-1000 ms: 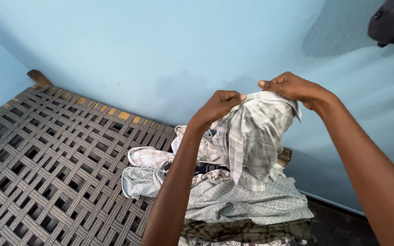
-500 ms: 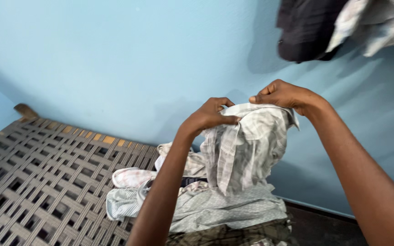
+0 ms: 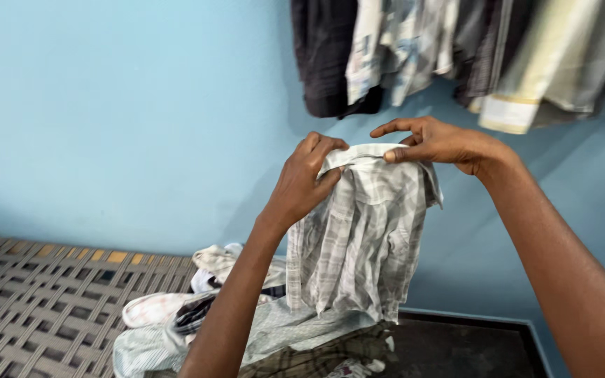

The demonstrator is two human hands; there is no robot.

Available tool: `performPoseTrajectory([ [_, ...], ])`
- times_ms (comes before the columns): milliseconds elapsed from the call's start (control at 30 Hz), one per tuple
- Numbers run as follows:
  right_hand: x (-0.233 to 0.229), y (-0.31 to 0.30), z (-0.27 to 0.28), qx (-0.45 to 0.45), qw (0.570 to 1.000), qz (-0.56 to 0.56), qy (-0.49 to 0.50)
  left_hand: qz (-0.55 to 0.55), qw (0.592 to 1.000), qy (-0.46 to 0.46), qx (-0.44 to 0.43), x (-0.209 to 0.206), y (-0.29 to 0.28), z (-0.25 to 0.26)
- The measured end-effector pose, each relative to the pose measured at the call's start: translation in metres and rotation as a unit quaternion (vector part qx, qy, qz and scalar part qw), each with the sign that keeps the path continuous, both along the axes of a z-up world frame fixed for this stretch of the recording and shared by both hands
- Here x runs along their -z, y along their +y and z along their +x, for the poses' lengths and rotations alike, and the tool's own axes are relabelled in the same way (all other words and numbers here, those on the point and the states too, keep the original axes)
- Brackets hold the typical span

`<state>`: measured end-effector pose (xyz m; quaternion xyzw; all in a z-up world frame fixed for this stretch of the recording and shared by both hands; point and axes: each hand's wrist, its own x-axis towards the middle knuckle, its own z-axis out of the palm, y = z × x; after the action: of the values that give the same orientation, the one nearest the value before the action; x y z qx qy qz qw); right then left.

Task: The person picks up shirts from a pile on a woven bed and hangs them one by one on wall-mounted hooks. The shirts include various patterns such as plaid, floral, and solid colors. The person adjusts each shirt to hang neatly before moving to the next.

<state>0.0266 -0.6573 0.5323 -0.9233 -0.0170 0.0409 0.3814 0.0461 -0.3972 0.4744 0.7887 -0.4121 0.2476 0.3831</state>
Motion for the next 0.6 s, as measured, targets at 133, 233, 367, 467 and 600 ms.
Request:
performPoseTrajectory([
  [133,-0.026,-0.027,-0.044,0.024,0.999,-0.025,0.001,0.017,0.999,-0.007,-0.036,-0.016,-0.036,-0.025],
  [233,-0.038,-0.045,-0.069,0.015,0.998,-0.052,-0.026,0.001,0.998,-0.049,-0.05,-0.024,-0.062,-0.033],
  [367,-0.042,-0.063,-0.097,-0.051,0.974,-0.196,-0.104,-0.077,0.989,-0.103,-0.069,-0.029,-0.096,-0.037],
  [467,-0.046,-0.067,-0.112,-0.013,0.969,-0.234,-0.083,-0.095,0.991,-0.092,-0.031,-0.034,-0.108,-0.043],
  [600,-0.069,-0.09,-0.142,-0.04,0.953,-0.218,-0.206,-0.074,0.994,0.054,0.063,-0.038,-0.116,-0.065],
])
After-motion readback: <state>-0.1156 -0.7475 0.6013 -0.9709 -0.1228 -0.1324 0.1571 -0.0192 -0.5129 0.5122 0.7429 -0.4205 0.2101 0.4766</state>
